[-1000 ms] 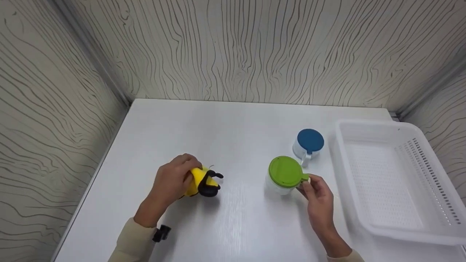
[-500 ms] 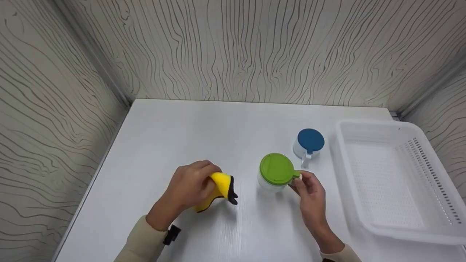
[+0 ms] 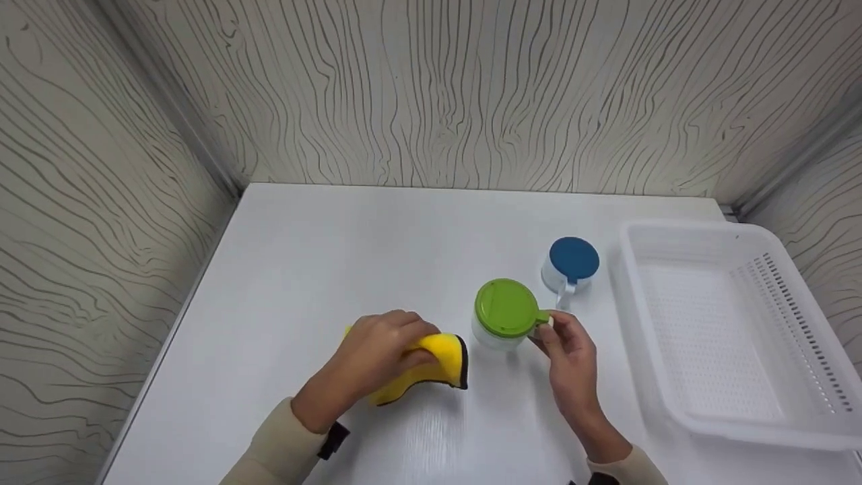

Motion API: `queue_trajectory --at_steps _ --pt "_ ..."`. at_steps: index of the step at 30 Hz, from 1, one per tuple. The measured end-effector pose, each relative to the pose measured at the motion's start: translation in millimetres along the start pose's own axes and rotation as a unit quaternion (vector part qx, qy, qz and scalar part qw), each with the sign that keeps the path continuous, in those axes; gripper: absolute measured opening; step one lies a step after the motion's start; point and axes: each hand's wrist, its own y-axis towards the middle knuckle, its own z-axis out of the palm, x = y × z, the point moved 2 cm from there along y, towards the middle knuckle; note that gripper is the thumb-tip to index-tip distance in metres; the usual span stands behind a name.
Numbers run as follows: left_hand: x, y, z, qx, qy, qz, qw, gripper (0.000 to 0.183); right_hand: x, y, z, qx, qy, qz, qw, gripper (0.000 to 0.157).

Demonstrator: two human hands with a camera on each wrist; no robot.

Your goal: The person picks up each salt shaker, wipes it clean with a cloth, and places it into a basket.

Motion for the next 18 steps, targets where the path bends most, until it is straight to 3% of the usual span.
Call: queue_trajectory --at_steps 10,18 --pt "-19.8 10.5 10.3 0.003 0.008 0.048 0.9988 0.028 -1.0 -1.0 3.7 -0.003 -0.018 0.01 1.0 0.022" --pt "-40.5 22.7 26.1 -0.005 0.018 0.055 0.9983 0.023 0.8 -1.7 7.2 0.0 -0.02 0.017 1.0 0.022"
